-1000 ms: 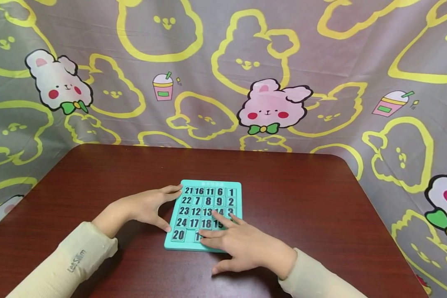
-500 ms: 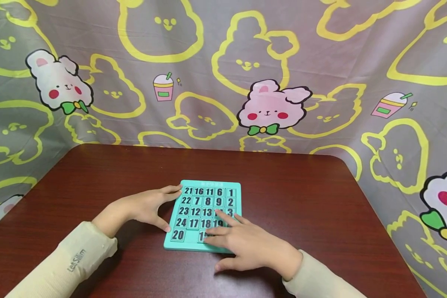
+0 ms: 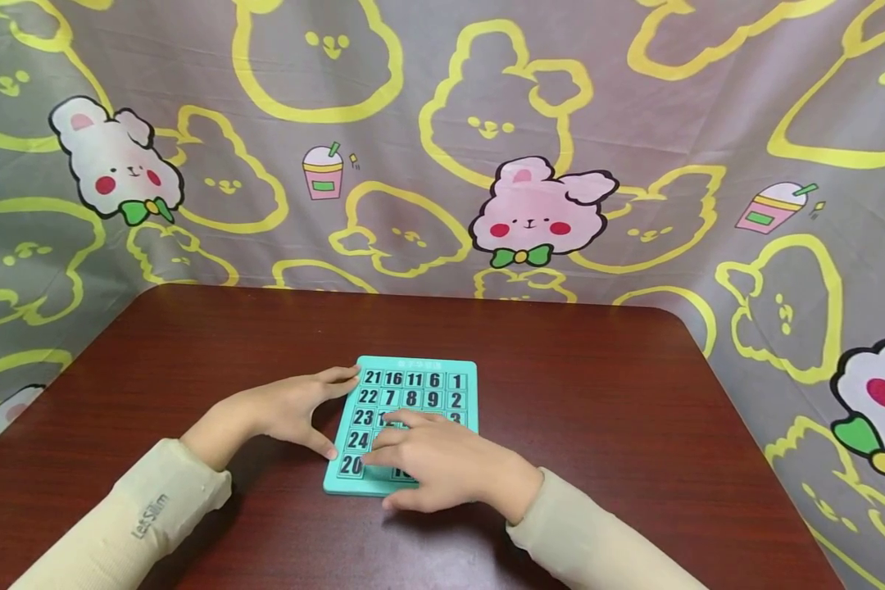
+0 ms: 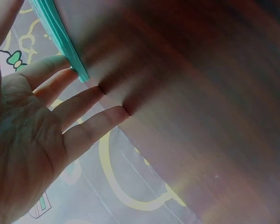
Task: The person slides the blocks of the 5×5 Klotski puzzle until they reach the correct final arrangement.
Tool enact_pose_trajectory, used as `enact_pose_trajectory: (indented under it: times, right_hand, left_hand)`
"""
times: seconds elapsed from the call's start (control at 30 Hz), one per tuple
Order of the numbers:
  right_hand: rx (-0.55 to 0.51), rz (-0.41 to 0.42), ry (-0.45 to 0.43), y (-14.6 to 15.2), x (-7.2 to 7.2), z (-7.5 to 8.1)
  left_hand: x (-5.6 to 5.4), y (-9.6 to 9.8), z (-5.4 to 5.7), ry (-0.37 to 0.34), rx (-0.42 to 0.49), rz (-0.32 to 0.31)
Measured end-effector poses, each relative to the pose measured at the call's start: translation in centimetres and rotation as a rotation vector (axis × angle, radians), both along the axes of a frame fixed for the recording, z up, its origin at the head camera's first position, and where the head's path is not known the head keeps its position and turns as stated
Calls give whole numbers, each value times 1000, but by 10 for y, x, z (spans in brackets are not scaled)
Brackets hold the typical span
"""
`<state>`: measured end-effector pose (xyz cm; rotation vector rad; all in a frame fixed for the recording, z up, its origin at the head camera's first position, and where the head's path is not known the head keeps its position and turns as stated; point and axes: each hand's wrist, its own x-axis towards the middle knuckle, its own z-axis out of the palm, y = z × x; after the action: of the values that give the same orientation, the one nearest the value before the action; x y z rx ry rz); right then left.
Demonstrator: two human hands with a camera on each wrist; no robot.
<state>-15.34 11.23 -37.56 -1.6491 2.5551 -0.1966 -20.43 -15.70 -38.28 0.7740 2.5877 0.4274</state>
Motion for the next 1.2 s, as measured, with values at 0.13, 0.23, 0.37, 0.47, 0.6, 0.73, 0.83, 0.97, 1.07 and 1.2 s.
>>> enact_pose_trajectory:
  times: [0.13,0.23,0.37,0.47,0.6,0.73,0.83,0.97,1.07,1.2]
  right_hand:
    - [29,10,9,-11,-3,1]
    - [35,15,-1,-17,-5,2]
    - [30,18,-33,-22,-6,1]
    - [33,26,-43,-25,-6,-1]
    - [41,31,-49,-25,-6,-4]
    - [41,23,-63,-22,-5,-3]
    - [42,11,-69,-19,-4,-2]
    - [48,-9,-84,-13,-3,-2]
    - [50,-22,-103,-9,-3,-3]
    - [35,-15,-101,-4,-3,-4]
  left_hand:
    - [0,0,0,2,3,-8]
    - [0,0,1,1,5,-10]
    - [0,1,2,-4,-4,-5]
    - [-1,1,1,-5,-8,-7]
    - [-1,2,0,-3,-9,-10]
    - [-1,1,1,-2,-8,-12]
    - [-1,1,1,-1,-6,-10]
    - [-2,0,0,-4,-4,-4]
    - [-2,0,0,-7,-3,-2]
    - [-2,0,-1,-7,-1,0]
